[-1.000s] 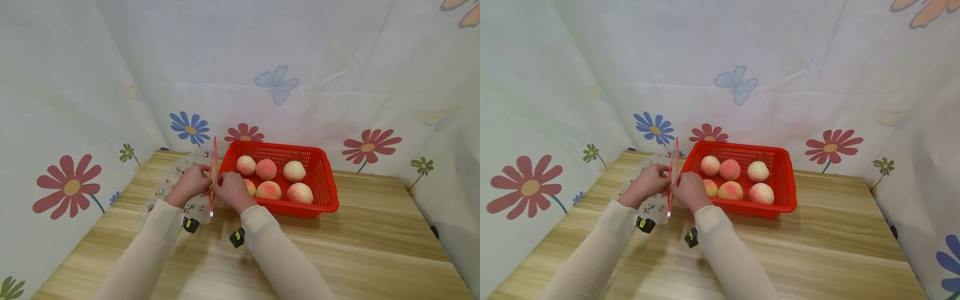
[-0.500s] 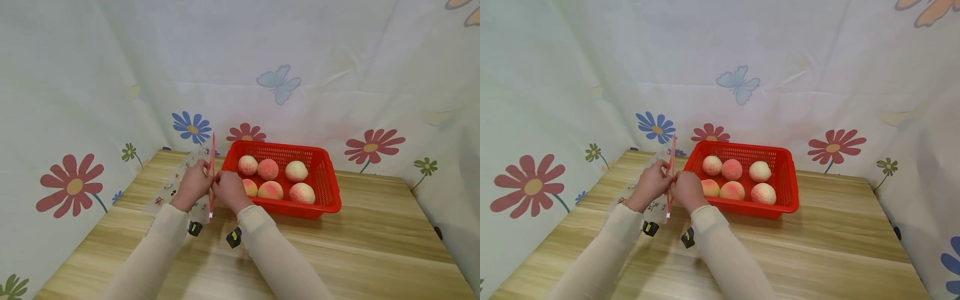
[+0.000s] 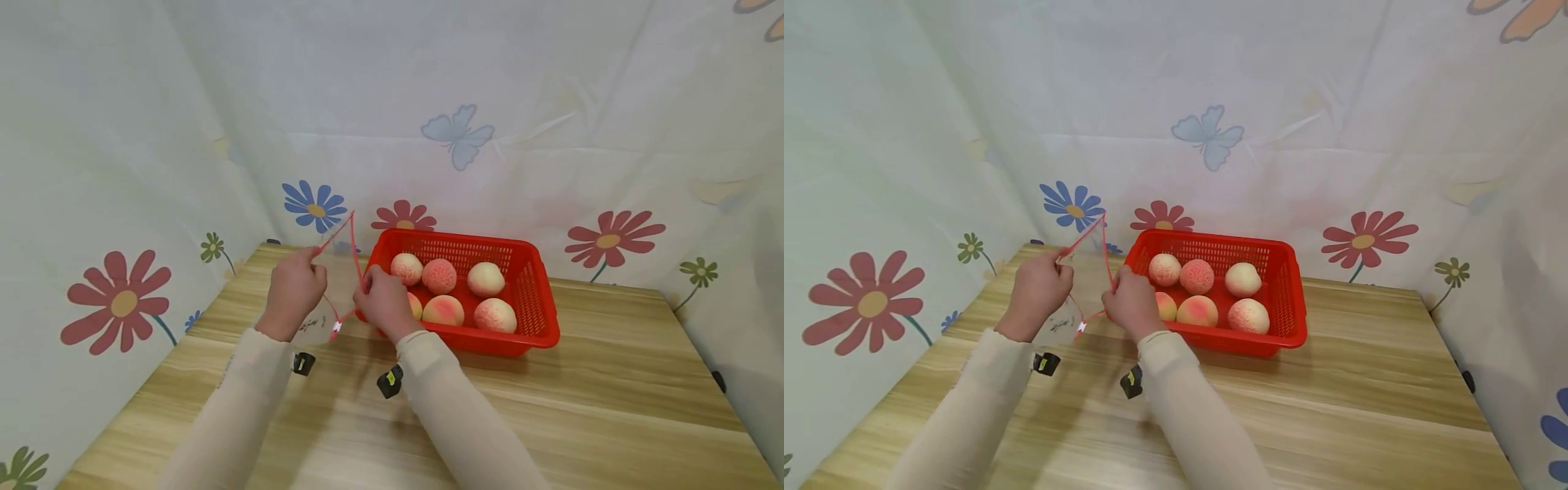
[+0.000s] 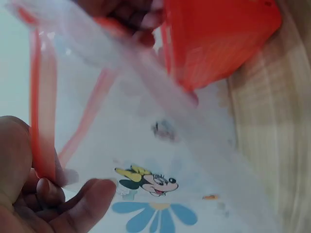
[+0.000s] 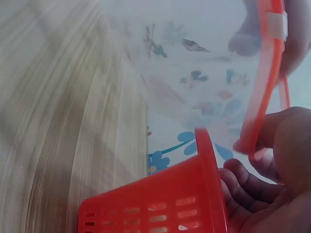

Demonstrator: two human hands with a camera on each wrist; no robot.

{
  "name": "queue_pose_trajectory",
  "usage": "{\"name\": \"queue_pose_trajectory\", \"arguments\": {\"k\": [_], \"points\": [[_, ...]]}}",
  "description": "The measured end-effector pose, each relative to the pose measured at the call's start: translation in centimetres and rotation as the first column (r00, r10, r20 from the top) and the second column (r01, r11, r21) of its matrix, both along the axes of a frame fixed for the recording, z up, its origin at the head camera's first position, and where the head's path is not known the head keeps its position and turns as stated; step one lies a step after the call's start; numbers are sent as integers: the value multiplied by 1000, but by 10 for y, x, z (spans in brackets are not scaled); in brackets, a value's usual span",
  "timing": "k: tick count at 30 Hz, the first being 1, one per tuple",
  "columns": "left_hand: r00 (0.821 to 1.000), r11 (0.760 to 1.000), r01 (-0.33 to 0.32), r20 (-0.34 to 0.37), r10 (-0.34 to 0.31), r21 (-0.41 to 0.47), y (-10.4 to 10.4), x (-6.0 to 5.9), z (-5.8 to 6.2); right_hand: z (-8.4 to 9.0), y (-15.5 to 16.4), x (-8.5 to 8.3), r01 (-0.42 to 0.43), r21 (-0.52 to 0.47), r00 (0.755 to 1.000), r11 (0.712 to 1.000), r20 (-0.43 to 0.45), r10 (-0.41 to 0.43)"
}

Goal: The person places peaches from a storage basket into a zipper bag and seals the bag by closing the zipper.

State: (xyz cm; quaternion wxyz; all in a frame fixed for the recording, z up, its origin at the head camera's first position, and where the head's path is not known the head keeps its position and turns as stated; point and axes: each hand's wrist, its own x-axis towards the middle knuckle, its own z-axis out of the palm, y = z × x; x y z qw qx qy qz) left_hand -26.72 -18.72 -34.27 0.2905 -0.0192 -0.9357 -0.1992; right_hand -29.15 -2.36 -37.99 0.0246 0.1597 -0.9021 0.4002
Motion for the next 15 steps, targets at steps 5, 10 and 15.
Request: {"name": "queue_pose_trajectory", "arguments": {"k": [5, 10, 15], "points": [[999, 999, -20, -32, 21, 35, -11, 5, 9, 1, 4, -5, 0, 10, 1000, 1000, 22, 0], [995, 998, -2, -98, 9, 67, -19, 8, 18, 3, 8, -8, -16, 23, 998, 1000, 63, 14], [988, 999, -17, -155, 24, 42, -24, 8, 25, 2, 12, -12, -4, 52, 997, 999, 75, 0]]}}
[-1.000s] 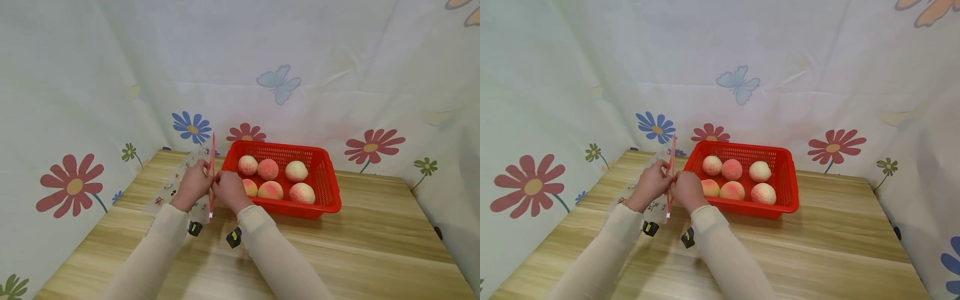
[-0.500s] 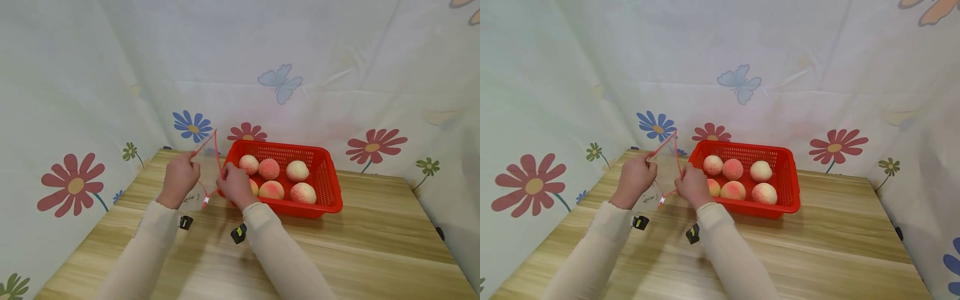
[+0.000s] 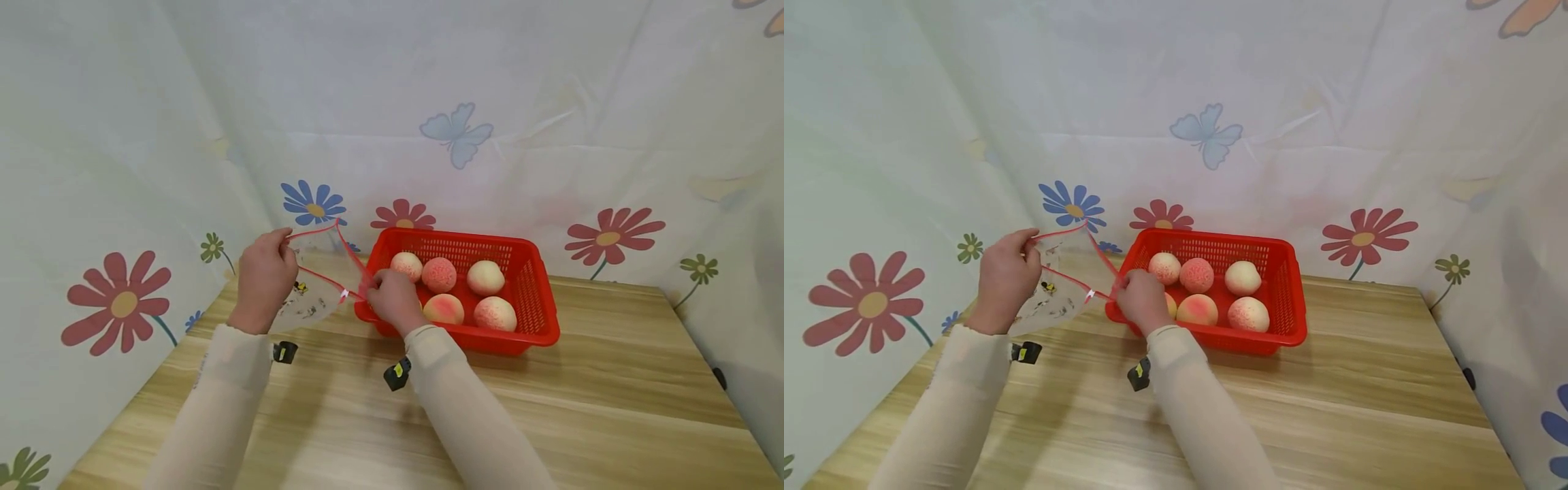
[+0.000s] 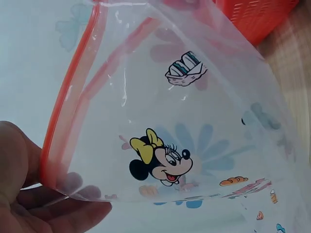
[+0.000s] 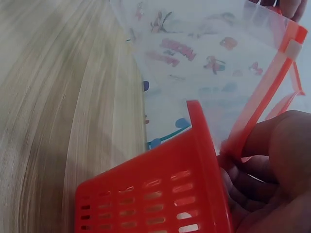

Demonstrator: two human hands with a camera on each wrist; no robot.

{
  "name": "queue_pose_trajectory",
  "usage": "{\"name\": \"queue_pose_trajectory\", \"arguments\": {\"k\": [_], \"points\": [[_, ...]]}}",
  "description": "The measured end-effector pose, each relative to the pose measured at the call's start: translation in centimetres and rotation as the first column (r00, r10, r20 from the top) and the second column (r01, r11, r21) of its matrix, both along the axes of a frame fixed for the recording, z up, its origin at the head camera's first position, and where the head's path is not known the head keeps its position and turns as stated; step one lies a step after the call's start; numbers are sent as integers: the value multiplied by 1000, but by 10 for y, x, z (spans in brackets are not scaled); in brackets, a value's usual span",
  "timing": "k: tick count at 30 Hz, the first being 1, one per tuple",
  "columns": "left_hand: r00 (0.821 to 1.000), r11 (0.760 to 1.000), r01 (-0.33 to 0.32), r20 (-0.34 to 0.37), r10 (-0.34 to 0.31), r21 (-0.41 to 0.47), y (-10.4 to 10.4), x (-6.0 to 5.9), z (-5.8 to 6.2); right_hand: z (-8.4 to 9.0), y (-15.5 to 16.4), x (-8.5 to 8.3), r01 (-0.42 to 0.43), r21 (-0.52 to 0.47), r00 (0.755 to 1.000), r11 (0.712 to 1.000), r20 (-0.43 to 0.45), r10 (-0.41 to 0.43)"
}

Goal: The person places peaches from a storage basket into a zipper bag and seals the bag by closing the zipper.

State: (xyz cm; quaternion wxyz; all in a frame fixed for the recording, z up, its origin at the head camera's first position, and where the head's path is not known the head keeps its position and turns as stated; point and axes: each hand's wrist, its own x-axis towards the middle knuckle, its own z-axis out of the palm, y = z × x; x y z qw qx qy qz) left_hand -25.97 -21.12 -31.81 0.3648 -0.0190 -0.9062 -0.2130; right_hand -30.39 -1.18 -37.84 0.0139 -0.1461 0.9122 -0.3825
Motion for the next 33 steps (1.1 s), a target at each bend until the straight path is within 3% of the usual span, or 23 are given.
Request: {"name": "queue_pose_trajectory", "arguments": {"k": [3, 8, 15, 22, 33], "points": [[1000, 1000, -10, -9, 10, -9, -1, -1, 1, -1, 2, -2, 10, 14, 1000, 1000, 16, -10], [999, 999, 25, -28, -26, -43, 3, -7, -3, -2, 6, -4, 9, -10, 999, 1000, 51, -9], [996, 991, 65, -55, -72, -119, 13, -15, -16, -4, 10, -5, -61, -47, 998, 997, -17, 60], [995, 986, 96, -14, -99, -134, 20, -20, -25, -5, 12, -5, -106, -101, 994, 989, 17, 108], [995, 984, 98, 15, -97, -149, 26, -22, -27, -3, 16, -6, -119, -98, 990, 988, 60, 125]]}}
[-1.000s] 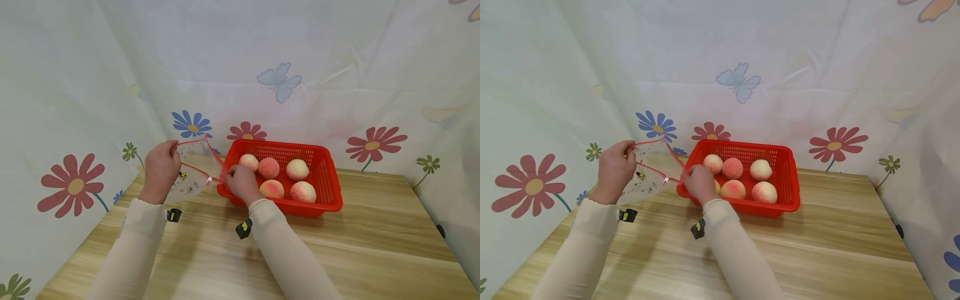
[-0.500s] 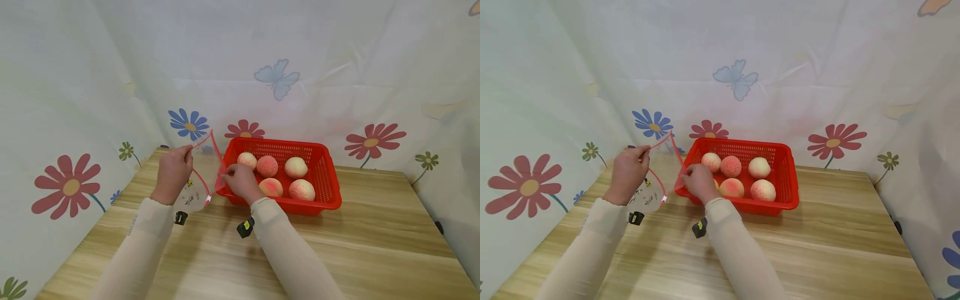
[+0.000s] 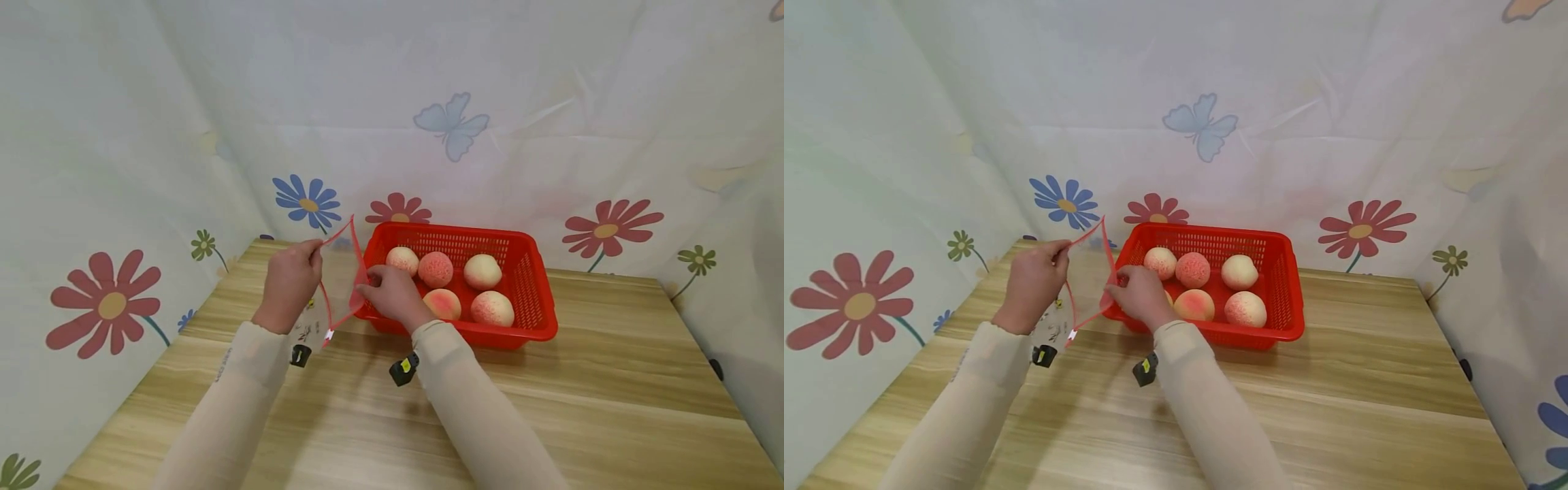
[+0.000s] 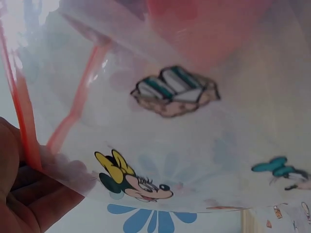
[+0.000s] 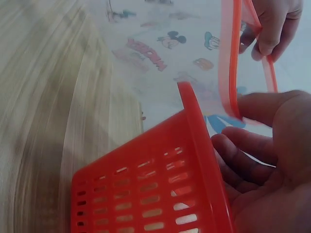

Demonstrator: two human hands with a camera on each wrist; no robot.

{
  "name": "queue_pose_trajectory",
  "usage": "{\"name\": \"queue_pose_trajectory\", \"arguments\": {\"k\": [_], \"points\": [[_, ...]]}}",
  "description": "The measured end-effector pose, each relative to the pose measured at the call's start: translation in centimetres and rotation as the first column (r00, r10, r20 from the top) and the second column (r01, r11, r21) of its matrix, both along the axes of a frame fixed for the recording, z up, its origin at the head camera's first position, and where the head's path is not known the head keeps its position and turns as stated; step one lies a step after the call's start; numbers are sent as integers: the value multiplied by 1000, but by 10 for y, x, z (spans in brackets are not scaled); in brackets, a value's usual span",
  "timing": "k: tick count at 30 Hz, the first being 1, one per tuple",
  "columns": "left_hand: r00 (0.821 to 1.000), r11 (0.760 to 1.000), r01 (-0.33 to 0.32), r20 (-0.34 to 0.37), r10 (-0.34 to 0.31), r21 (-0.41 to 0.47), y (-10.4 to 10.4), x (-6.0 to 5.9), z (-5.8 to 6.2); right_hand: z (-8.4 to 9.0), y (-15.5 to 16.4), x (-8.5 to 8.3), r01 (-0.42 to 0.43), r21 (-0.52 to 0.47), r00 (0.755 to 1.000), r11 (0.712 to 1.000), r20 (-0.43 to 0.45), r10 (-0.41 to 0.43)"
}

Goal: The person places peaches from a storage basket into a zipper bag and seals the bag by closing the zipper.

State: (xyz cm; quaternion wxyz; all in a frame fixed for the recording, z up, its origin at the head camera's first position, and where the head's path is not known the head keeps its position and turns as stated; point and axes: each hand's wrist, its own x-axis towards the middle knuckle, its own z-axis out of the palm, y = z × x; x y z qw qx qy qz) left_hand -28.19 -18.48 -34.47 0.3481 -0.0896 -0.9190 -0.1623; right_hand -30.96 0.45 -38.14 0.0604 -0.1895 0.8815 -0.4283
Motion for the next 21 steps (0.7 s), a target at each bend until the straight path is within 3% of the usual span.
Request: {"name": "queue_pose_trajectory", "arguments": {"k": [9, 21], "points": [[1000, 1000, -4, 15, 4, -6, 4, -1, 0, 4, 17, -7, 64, -36, 998, 997, 4, -64], [1000, 1000, -18, 9, 18, -24, 6, -8, -4, 0, 27, -15, 55, 61, 998, 997, 19, -56]]}}
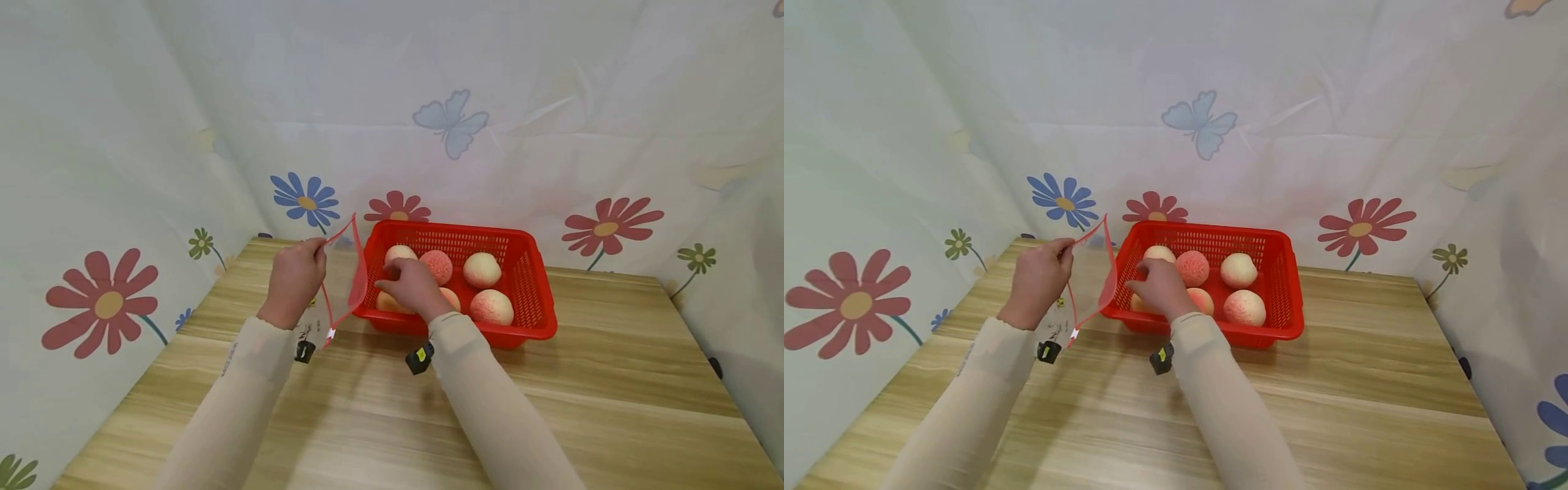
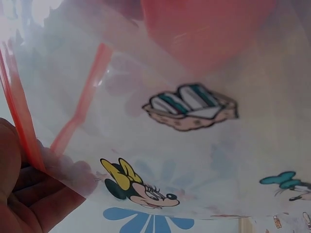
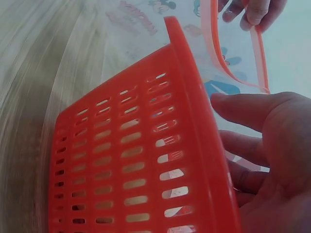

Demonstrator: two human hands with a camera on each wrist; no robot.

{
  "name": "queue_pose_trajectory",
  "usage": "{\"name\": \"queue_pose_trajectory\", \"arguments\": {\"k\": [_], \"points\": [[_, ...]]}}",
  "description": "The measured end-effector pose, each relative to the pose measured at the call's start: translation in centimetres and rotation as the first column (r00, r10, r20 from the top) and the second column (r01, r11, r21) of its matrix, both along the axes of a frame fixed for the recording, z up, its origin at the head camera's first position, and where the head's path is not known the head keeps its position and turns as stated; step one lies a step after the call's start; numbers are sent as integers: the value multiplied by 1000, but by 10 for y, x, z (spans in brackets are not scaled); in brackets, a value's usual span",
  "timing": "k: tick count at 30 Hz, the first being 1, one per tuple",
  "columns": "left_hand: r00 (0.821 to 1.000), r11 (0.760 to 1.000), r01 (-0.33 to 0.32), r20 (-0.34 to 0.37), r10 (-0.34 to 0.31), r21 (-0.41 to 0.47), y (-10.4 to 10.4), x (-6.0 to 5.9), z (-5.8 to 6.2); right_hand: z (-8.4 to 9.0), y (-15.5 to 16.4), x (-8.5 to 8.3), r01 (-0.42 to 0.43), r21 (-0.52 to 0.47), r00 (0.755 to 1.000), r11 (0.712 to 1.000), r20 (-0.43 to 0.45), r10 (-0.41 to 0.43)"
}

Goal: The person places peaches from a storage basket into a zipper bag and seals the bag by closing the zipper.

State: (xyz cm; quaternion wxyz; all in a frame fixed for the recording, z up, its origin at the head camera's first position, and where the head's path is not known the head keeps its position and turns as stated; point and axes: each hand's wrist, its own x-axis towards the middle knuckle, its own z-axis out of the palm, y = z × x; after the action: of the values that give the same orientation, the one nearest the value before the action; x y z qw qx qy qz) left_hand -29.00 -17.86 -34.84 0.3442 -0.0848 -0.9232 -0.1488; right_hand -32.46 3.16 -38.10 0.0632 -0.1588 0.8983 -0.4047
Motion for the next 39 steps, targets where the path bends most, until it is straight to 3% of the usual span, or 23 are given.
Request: {"name": "queue_pose_trajectory", "arguments": {"k": [18, 32, 39], "points": [[1000, 1000, 0, -11, 0, -8, 1, -4, 0, -9, 4, -6, -66, 163, 985, 984, 167, 38], [999, 1000, -7, 34, 7, 4, 3, -5, 3, -9, 1, -10, -129, 275, 984, 953, 157, 87], [999, 1000, -9, 43, 8, 22, 2, -6, 2, -8, 3, -10, -145, 279, 986, 949, 121, 115]]}}
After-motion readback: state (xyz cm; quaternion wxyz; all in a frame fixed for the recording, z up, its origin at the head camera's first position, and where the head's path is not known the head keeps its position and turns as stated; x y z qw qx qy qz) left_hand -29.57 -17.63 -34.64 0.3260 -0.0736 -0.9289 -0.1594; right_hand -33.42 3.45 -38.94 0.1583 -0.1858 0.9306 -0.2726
